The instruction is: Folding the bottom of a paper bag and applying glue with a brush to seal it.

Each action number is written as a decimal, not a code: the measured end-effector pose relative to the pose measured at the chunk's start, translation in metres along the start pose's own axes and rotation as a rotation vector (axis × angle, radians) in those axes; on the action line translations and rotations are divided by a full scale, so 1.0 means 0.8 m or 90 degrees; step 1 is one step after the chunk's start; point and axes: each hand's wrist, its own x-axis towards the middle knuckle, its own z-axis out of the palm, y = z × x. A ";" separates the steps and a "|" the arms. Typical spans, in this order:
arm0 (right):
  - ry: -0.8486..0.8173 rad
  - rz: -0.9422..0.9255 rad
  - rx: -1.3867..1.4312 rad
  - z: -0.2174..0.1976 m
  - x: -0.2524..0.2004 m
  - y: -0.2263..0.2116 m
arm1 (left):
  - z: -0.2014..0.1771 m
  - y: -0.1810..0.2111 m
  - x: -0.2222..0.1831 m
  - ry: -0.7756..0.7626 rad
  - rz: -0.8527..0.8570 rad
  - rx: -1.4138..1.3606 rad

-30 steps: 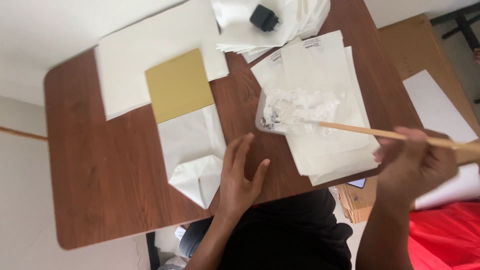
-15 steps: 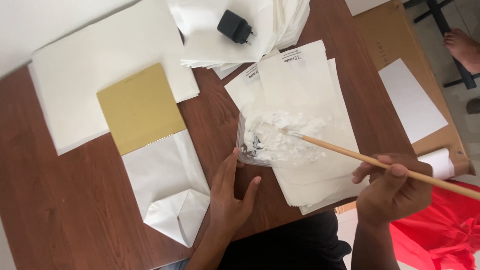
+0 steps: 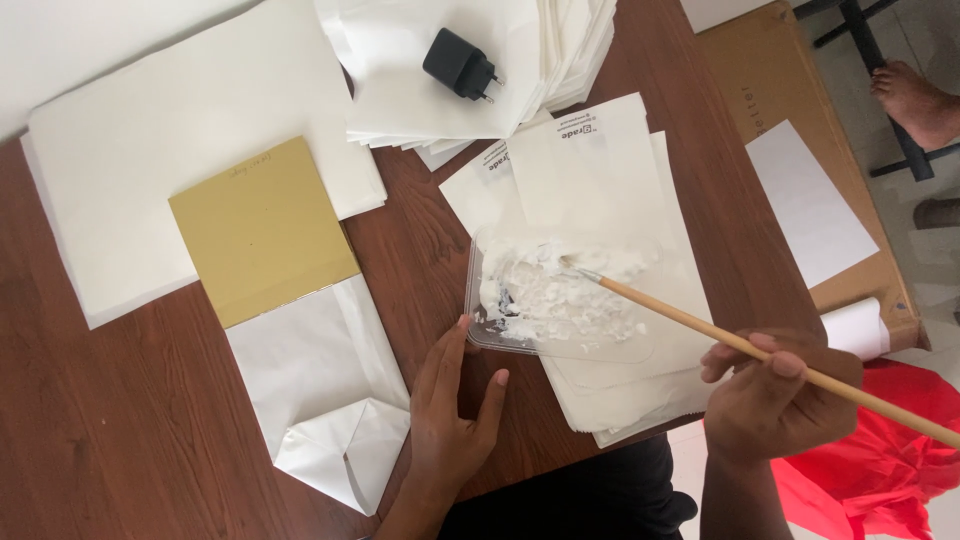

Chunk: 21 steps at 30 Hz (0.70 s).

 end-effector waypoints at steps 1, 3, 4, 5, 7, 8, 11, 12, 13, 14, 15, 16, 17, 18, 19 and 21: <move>0.009 0.040 0.022 0.000 -0.003 0.004 | 0.000 -0.001 0.000 -0.004 -0.005 -0.002; 0.016 0.081 0.043 0.003 -0.002 0.003 | 0.000 -0.001 -0.001 -0.007 -0.011 -0.004; 0.034 0.106 0.062 0.006 0.001 -0.003 | 0.000 -0.001 -0.001 -0.005 -0.010 -0.005; 0.053 0.129 0.082 0.011 0.006 -0.008 | 0.001 -0.001 0.000 -0.001 -0.007 -0.006; 0.094 0.170 0.069 0.007 0.011 -0.009 | 0.001 -0.001 0.000 -0.001 -0.006 -0.004; 0.136 0.212 0.055 0.004 0.013 -0.010 | 0.000 -0.001 0.000 -0.003 -0.005 -0.003; 0.167 0.246 0.085 0.006 0.023 -0.019 | 0.000 0.000 0.000 -0.001 -0.008 -0.003; 0.166 0.243 0.085 0.008 0.026 -0.023 | 0.000 0.000 0.000 0.001 -0.007 -0.005; 0.204 0.281 0.104 0.010 0.029 -0.027 | 0.000 -0.001 0.000 -0.002 -0.003 -0.006; 0.242 0.318 0.123 0.012 0.032 -0.032 | 0.000 -0.001 -0.001 -0.005 0.001 -0.008; 0.241 0.316 0.124 0.010 0.031 -0.031 | 0.000 -0.001 -0.001 -0.003 0.002 -0.008; 0.245 0.299 0.131 0.009 0.029 -0.030 | 0.001 -0.002 -0.001 -0.003 0.007 -0.001; 0.247 0.284 0.139 0.007 0.028 -0.030 | 0.001 -0.002 -0.002 -0.003 0.010 0.007; 0.245 0.283 0.140 -0.008 0.027 -0.019 | 0.000 -0.001 -0.002 -0.001 0.009 0.007; 0.242 0.273 0.183 -0.022 0.025 -0.008 | 0.000 0.000 -0.002 -0.005 0.000 0.006; 0.236 0.262 0.226 -0.031 0.028 -0.005 | -0.001 0.001 -0.001 -0.007 -0.011 0.005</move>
